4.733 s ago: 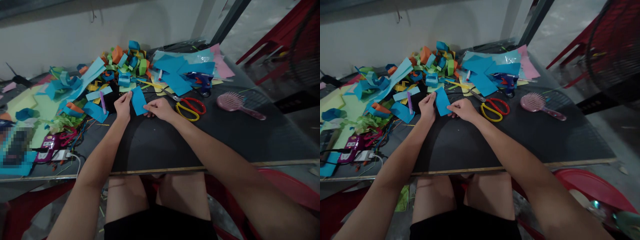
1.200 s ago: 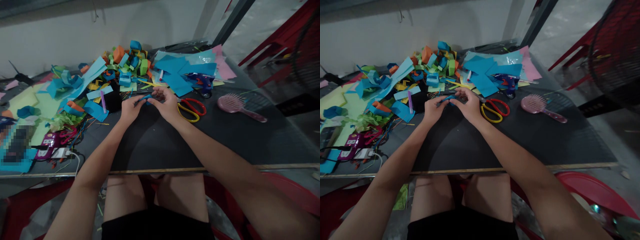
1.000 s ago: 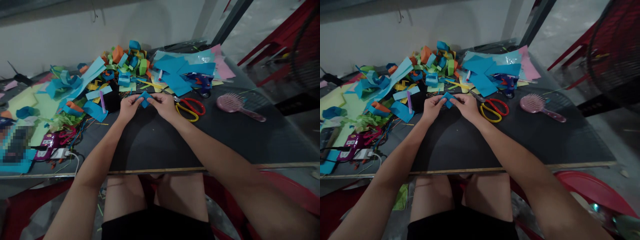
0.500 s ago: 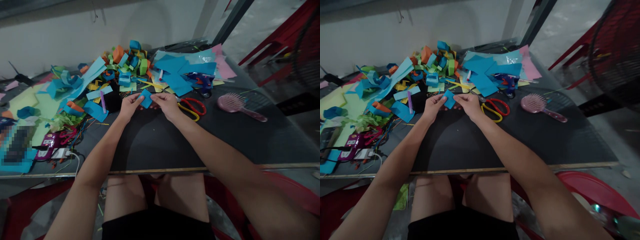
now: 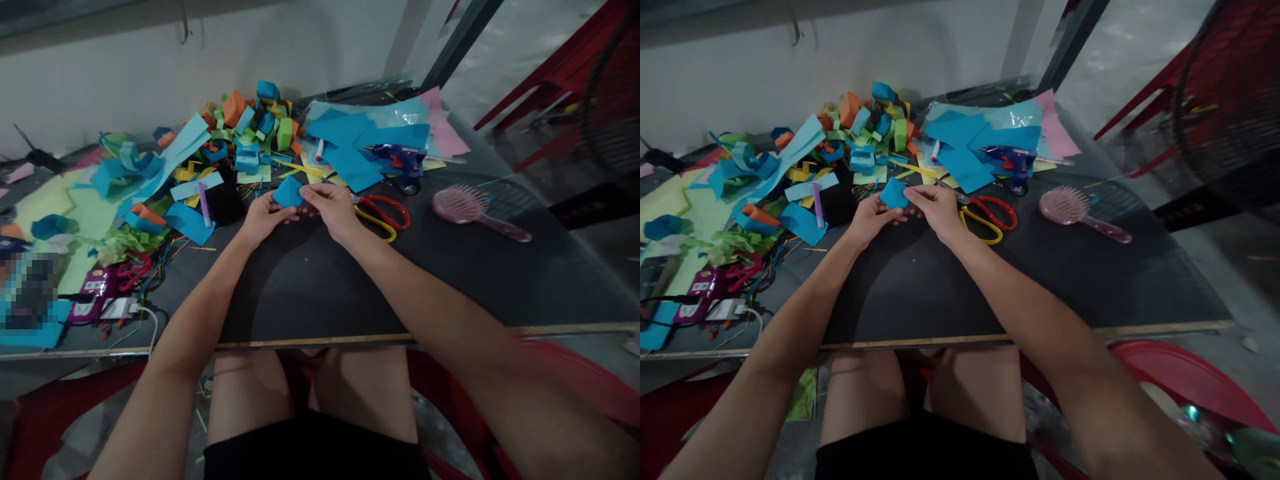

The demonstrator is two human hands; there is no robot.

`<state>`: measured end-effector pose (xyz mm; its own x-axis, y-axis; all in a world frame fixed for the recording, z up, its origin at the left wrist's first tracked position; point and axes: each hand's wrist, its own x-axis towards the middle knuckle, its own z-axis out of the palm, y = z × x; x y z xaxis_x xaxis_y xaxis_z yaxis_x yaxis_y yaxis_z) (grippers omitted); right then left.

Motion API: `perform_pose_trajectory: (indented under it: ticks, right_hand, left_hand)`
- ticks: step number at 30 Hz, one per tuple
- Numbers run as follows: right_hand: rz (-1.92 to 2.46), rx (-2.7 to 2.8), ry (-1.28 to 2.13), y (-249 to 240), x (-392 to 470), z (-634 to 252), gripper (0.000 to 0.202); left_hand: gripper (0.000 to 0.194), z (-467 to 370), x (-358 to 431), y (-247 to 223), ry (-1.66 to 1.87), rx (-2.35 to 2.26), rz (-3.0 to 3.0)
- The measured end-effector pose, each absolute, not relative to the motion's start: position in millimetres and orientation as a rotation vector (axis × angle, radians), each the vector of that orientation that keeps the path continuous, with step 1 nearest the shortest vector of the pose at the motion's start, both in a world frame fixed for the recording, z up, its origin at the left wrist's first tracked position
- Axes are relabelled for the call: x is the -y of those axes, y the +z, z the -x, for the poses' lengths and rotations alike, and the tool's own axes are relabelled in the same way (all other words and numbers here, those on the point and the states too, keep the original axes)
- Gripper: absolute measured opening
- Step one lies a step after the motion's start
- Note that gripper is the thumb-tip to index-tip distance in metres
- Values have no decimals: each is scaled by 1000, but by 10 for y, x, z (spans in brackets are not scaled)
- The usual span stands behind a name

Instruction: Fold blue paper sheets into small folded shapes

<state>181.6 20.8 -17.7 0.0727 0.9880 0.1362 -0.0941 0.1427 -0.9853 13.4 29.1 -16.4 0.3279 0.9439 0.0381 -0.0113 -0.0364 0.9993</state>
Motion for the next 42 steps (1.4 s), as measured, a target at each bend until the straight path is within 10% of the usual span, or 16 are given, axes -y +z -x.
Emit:
perform_pose_trajectory:
  ticks: [14,42]
  right_hand:
    - [1249,1414,1138,-207,-241,-1892,46]
    - [1154,1666,1142,-152,-146,-1859,58]
  left_hand:
    - [15,-116,-345,-184,1219,-1199,-1330]
    - [37,-48,-273,-101,793,-895,-1469]
